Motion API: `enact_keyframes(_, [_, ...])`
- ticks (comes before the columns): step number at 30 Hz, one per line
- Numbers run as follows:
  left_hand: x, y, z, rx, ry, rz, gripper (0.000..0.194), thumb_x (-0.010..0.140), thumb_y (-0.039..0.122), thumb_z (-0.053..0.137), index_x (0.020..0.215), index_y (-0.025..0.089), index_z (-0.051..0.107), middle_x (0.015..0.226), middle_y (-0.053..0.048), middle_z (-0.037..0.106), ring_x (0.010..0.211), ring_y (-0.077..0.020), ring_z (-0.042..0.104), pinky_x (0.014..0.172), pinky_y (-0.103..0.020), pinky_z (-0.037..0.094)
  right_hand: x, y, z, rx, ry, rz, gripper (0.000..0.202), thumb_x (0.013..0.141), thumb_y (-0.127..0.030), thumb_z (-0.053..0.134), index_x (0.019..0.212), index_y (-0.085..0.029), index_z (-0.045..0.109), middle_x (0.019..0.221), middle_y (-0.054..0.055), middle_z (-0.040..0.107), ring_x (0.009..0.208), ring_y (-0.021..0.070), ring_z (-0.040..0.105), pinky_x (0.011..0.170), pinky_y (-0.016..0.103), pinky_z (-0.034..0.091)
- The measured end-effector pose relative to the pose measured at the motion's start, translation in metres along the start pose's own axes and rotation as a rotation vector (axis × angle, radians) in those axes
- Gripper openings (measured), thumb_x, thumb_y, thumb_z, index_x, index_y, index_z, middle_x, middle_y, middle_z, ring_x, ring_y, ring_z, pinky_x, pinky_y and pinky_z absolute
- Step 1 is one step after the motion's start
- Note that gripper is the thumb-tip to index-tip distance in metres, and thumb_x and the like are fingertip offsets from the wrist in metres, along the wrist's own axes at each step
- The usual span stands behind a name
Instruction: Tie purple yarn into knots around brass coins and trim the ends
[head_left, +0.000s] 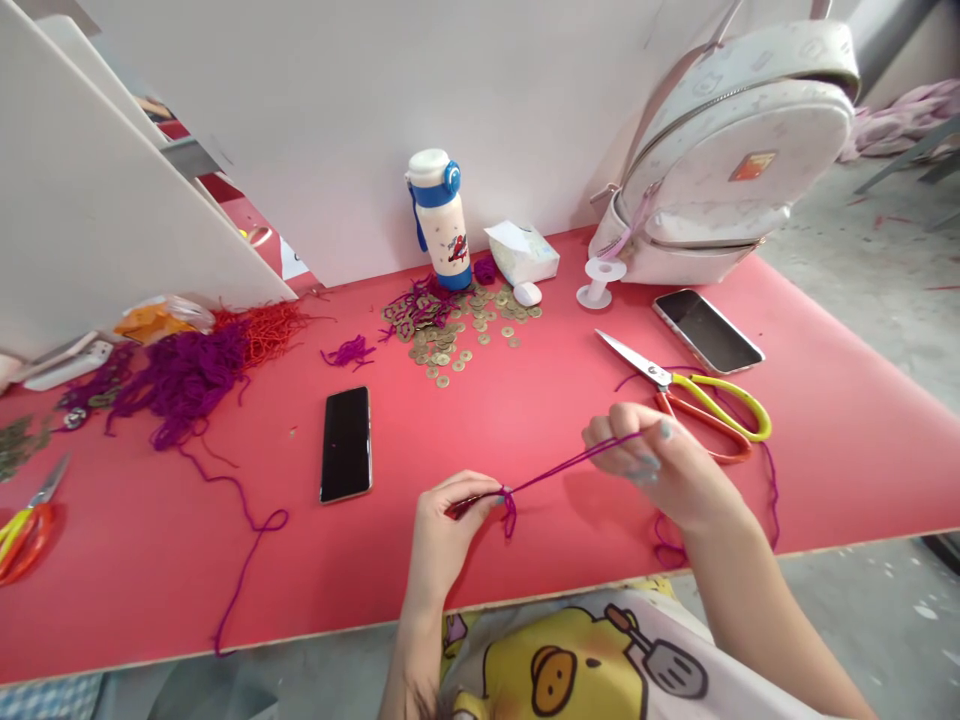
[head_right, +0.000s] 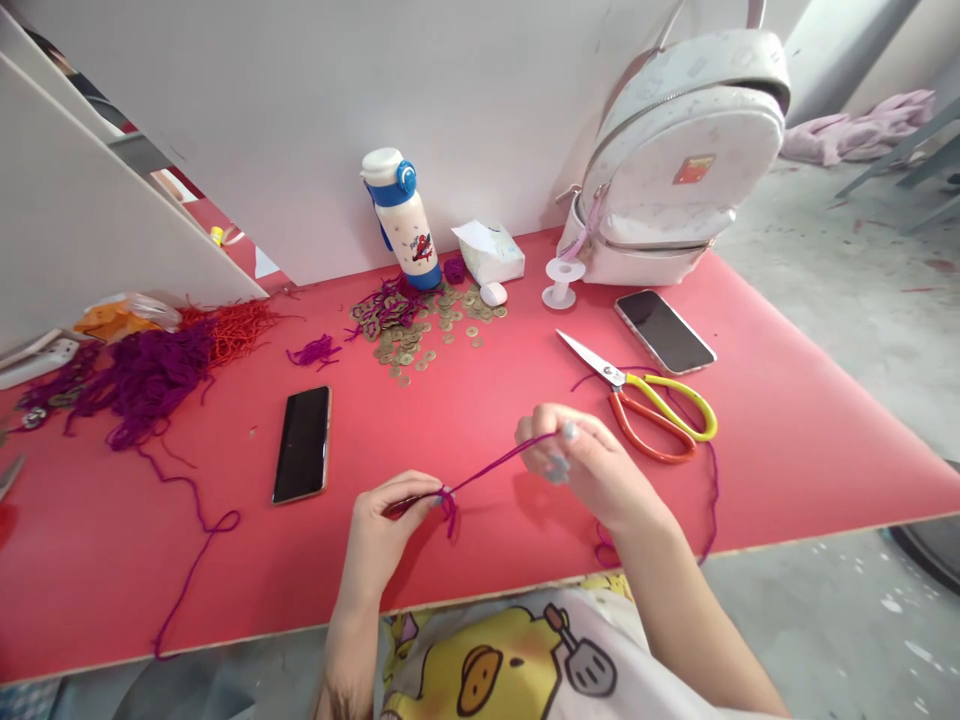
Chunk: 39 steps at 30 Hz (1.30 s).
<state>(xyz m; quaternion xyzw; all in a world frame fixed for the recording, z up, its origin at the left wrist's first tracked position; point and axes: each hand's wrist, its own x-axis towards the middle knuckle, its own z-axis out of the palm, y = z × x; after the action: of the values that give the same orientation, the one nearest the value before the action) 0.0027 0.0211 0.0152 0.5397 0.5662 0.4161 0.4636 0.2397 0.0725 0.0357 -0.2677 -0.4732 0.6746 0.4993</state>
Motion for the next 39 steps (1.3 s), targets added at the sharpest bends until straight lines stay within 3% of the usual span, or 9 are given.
enact_keyframes(2, [0.000,-0.002,0.001,-0.015,0.027,-0.026,0.008,0.079,0.020,0.073,0.074,0.017,0.079,0.080,-0.007,0.077,0.075,-0.0201,0.072,0.069,-0.026,0.058,0.003,-0.003,-0.002,-0.036,0.161,-0.040,0.054,0.092,-0.063,0.053,0.061,-0.024,0.033,0.055,-0.005,0.027,0.049,0.0136,0.027,0.047,0.027,0.030])
enact_keyframes(4, [0.001,-0.003,0.002,-0.026,0.059,-0.047,0.007,0.076,0.019,0.073,0.073,0.017,0.079,0.079,-0.007,0.077,0.074,-0.0203,0.072,0.069,-0.027,0.059,0.004,-0.004,-0.004,-0.139,0.318,-0.071,0.043,0.093,-0.061,0.050,0.070,-0.025,0.043,0.064,-0.002,0.041,0.055,0.0158,0.040,0.050,0.028,0.038])
enact_keyframes(6, [0.002,-0.005,0.003,-0.040,0.097,-0.064,0.006,0.075,0.019,0.074,0.073,0.017,0.079,0.078,-0.007,0.077,0.073,-0.0200,0.072,0.068,-0.027,0.059,0.003,-0.002,-0.003,-0.358,0.462,-0.124,0.025,0.094,-0.053,0.055,0.095,-0.028,0.056,0.093,0.005,0.057,0.080,0.0206,0.057,0.063,0.032,0.048])
enact_keyframes(9, [0.004,-0.006,0.006,-0.082,0.153,-0.080,0.006,0.074,0.021,0.076,0.072,0.016,0.079,0.075,-0.006,0.076,0.073,-0.0200,0.072,0.069,-0.027,0.059,-0.002,0.006,0.006,-0.778,0.571,-0.265,0.027,0.092,-0.039,0.063,0.117,-0.031,0.059,0.130,0.010,0.049,0.120,0.0281,0.050,0.087,0.042,0.051])
enact_keyframes(13, [0.007,-0.004,0.010,-0.133,0.172,-0.080,0.006,0.073,0.023,0.078,0.072,0.017,0.079,0.073,-0.005,0.076,0.072,-0.0190,0.071,0.068,-0.026,0.058,-0.009,0.025,0.027,-1.011,0.256,-0.276,0.014,0.096,-0.036,0.060,0.093,-0.027,0.070,0.118,0.010,0.060,0.116,0.0307,0.054,0.096,0.051,0.047])
enact_keyframes(16, [0.007,0.000,0.011,-0.146,0.157,-0.065,0.009,0.076,0.024,0.076,0.072,0.016,0.079,0.074,-0.005,0.075,0.073,-0.0186,0.070,0.069,-0.025,0.057,-0.012,0.041,0.040,-0.984,0.048,-0.156,0.012,0.094,-0.034,0.064,0.095,-0.027,0.073,0.119,0.010,0.065,0.112,0.0291,0.057,0.091,0.046,0.052])
enact_keyframes(23, [0.002,0.005,0.014,-0.207,0.164,-0.067,0.008,0.077,0.025,0.078,0.075,0.017,0.079,0.074,-0.003,0.074,0.072,-0.0167,0.068,0.067,-0.023,0.055,-0.016,0.052,0.045,-0.972,-0.043,-0.171,0.013,0.094,-0.020,0.062,0.090,-0.023,0.074,0.110,0.009,0.066,0.099,0.0246,0.059,0.083,0.040,0.054])
enact_keyframes(33, [-0.009,0.014,0.016,-0.242,0.148,-0.044,0.007,0.074,0.023,0.081,0.070,0.018,0.077,0.068,-0.001,0.072,0.064,-0.0134,0.065,0.062,-0.021,0.053,-0.023,0.051,0.037,-1.108,-0.174,-0.133,0.024,0.099,-0.023,0.052,0.088,-0.020,0.073,0.102,0.011,0.069,0.093,0.0243,0.058,0.078,0.037,0.053])
enact_keyframes(39, [-0.010,0.009,0.017,-0.104,0.174,-0.113,0.006,0.071,0.023,0.080,0.072,0.018,0.077,0.069,-0.002,0.074,0.066,-0.0152,0.068,0.065,-0.022,0.055,-0.021,0.045,0.031,-0.830,-0.082,-0.070,0.032,0.104,-0.029,0.041,0.117,-0.020,0.069,0.096,0.009,0.071,0.090,0.0224,0.063,0.083,0.037,0.051])
